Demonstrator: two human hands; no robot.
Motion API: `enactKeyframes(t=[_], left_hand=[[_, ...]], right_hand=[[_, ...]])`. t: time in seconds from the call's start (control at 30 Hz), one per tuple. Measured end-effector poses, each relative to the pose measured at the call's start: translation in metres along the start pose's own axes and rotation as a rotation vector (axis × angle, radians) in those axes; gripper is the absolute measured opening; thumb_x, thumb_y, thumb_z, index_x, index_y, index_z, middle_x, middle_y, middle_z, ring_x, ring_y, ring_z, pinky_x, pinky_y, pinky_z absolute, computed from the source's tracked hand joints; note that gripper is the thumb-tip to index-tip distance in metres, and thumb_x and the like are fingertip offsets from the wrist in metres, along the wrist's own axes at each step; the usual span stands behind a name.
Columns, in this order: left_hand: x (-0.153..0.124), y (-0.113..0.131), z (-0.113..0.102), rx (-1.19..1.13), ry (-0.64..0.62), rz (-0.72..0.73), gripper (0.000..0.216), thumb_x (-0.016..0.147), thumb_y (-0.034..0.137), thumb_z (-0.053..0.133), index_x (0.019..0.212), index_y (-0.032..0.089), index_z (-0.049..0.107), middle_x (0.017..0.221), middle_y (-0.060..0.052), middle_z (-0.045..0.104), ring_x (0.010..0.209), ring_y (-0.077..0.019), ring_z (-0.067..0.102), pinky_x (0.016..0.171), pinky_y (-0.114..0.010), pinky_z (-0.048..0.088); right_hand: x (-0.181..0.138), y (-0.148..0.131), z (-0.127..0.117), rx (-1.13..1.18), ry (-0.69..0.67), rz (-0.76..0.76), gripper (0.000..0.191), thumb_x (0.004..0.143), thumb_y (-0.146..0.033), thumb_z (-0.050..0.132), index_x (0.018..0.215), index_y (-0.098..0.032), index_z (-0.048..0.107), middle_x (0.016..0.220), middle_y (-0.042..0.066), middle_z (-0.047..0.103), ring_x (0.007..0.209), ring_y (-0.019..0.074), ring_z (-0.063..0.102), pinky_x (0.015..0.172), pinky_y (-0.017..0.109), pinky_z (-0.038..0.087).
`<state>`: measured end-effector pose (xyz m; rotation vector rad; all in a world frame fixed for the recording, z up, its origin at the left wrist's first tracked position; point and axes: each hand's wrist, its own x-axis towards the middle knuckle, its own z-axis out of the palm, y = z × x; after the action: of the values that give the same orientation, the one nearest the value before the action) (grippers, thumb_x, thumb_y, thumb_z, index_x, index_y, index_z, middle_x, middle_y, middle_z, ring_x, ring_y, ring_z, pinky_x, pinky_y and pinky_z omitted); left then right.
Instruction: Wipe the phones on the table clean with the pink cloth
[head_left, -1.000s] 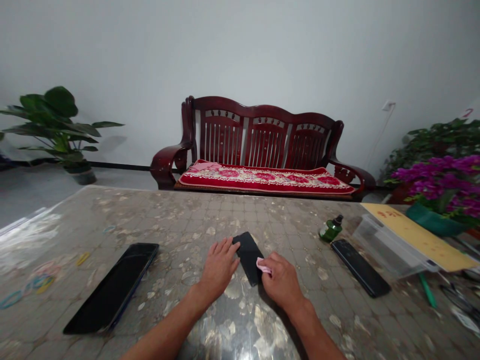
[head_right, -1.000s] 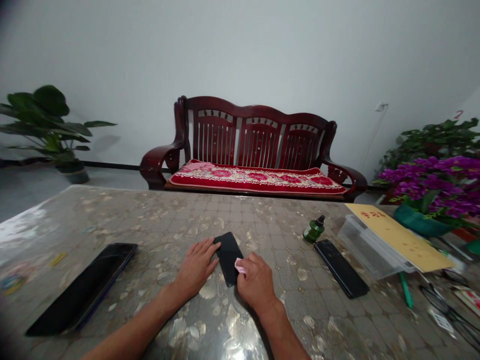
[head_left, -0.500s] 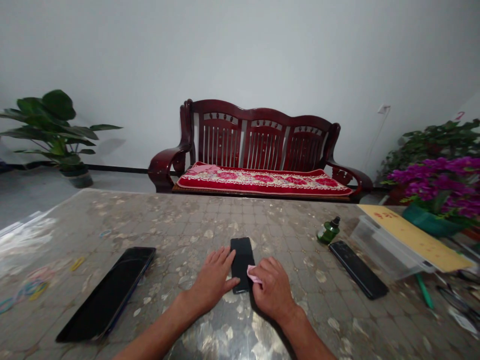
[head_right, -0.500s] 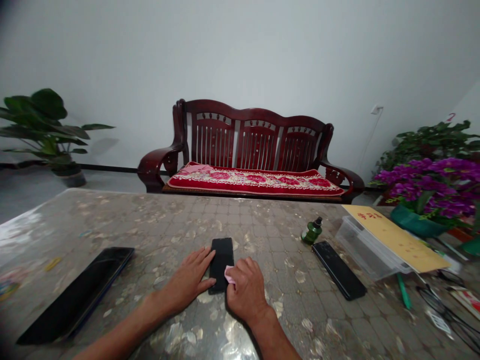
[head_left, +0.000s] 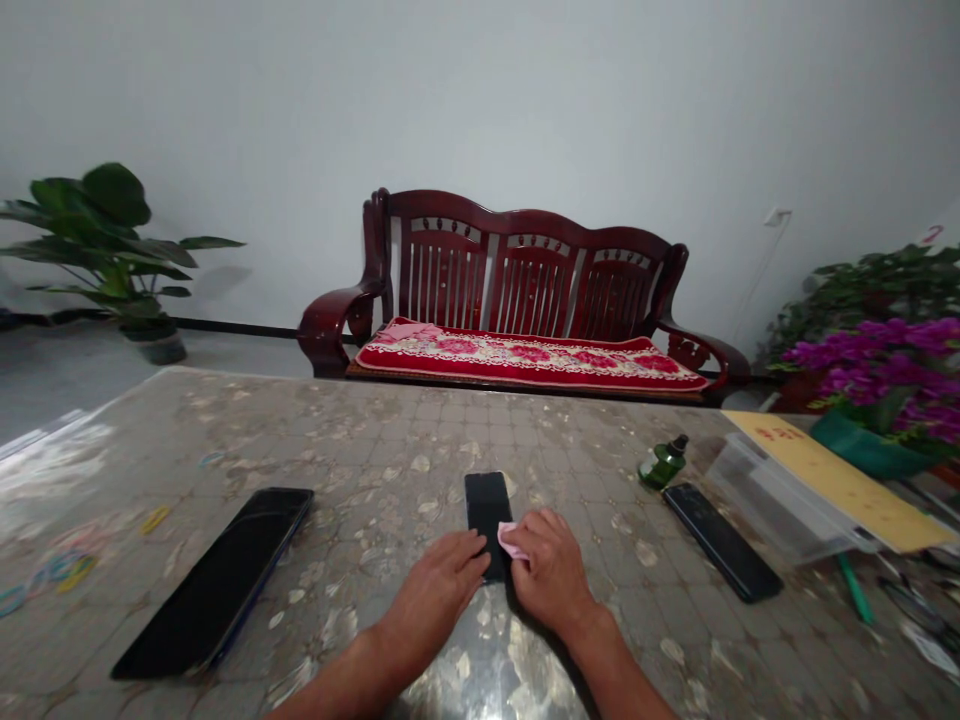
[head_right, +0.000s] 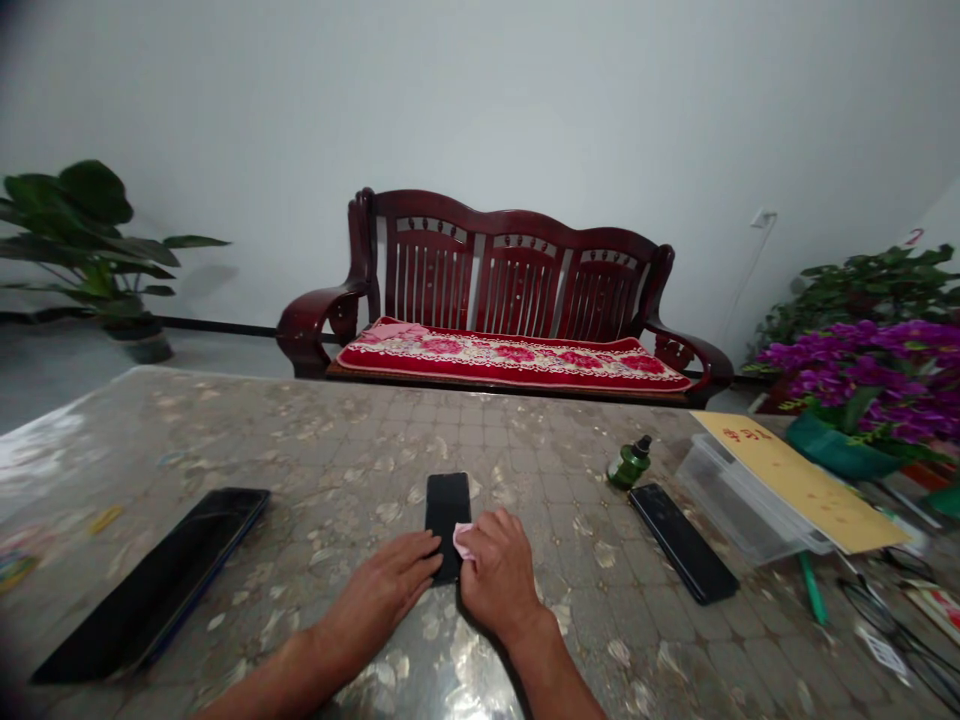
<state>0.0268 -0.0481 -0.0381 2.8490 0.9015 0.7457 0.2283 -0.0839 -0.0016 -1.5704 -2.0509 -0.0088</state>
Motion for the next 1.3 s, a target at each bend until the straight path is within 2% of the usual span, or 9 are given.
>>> enactKeyframes(t=[0.1,0.33,0.5,0.67,0.8,1.0,1.2,1.3], left_hand=[[0.001,0.003,-0.003,-0.033,0.004,0.013,0.023,0.092,0.015,0.055,0.109,0.020,0.069,0.116,-0.009,0.071,0.110,-0.0242,0.066,0.097,-0.041,0.054],[0.001,0.005,-0.005,-0.046,-0.040,0.007,0.026,0.090,0.013,0.054,0.112,0.020,0.068,0.119,-0.010,0.070,0.113,-0.0247,0.064,0.099,-0.042,0.052],[0.004,0.008,-0.009,-0.058,-0.023,0.005,0.026,0.088,0.011,0.056,0.109,0.019,0.068,0.117,-0.010,0.070,0.109,-0.0254,0.065,0.096,-0.043,0.053],[0.007,0.011,-0.014,-0.068,-0.006,0.010,0.023,0.087,0.009,0.057,0.105,0.019,0.068,0.113,-0.010,0.071,0.106,-0.0250,0.066,0.094,-0.041,0.054],[0.007,0.012,-0.014,-0.076,-0.007,0.007,0.023,0.089,0.010,0.054,0.104,0.019,0.068,0.112,-0.009,0.071,0.106,-0.0242,0.066,0.095,-0.041,0.054],[0.008,0.013,-0.016,-0.028,0.002,0.024,0.023,0.091,0.010,0.051,0.102,0.019,0.069,0.110,-0.009,0.072,0.104,-0.0233,0.067,0.093,-0.040,0.055],[0.010,0.015,-0.017,-0.017,0.015,0.021,0.017,0.088,0.010,0.056,0.097,0.018,0.068,0.105,-0.008,0.072,0.099,-0.0238,0.067,0.092,-0.040,0.055],[0.009,0.015,-0.016,-0.012,0.025,0.028,0.017,0.088,0.009,0.056,0.096,0.018,0.068,0.104,-0.008,0.072,0.099,-0.0241,0.067,0.092,-0.040,0.055]], right_hand=[[-0.002,-0.003,0.000,0.007,-0.019,-0.034,0.022,0.075,-0.006,0.057,0.082,-0.022,0.069,0.077,0.002,0.057,0.080,0.0188,0.048,0.072,0.031,0.032],[0.010,-0.002,0.003,-0.051,-0.015,0.025,0.035,0.077,0.000,0.054,0.097,-0.025,0.069,0.090,0.003,0.063,0.090,0.0201,0.051,0.080,0.031,0.036],[0.011,-0.002,-0.004,-0.047,-0.111,0.037,0.032,0.082,-0.003,0.054,0.098,-0.025,0.069,0.091,0.002,0.062,0.090,0.0188,0.053,0.079,0.029,0.037],[0.011,-0.004,-0.019,-0.070,-0.241,0.001,0.022,0.085,-0.009,0.055,0.084,-0.024,0.070,0.080,0.002,0.059,0.081,0.0181,0.054,0.072,0.028,0.035],[0.022,-0.006,-0.019,-0.140,-0.233,0.001,0.024,0.086,-0.008,0.055,0.086,-0.026,0.072,0.082,0.003,0.061,0.082,0.0197,0.054,0.073,0.030,0.034],[0.045,0.003,-0.005,-0.181,-0.176,0.001,0.029,0.085,-0.005,0.053,0.090,-0.025,0.072,0.084,0.003,0.063,0.083,0.0194,0.055,0.075,0.029,0.036],[0.033,0.004,-0.004,-0.130,-0.183,-0.036,0.021,0.084,-0.007,0.054,0.077,-0.022,0.067,0.079,0.002,0.059,0.079,0.0172,0.052,0.071,0.027,0.033],[0.030,0.005,-0.003,-0.111,-0.170,-0.030,0.022,0.086,-0.009,0.053,0.084,-0.024,0.069,0.081,0.002,0.059,0.081,0.0172,0.052,0.073,0.027,0.033]])
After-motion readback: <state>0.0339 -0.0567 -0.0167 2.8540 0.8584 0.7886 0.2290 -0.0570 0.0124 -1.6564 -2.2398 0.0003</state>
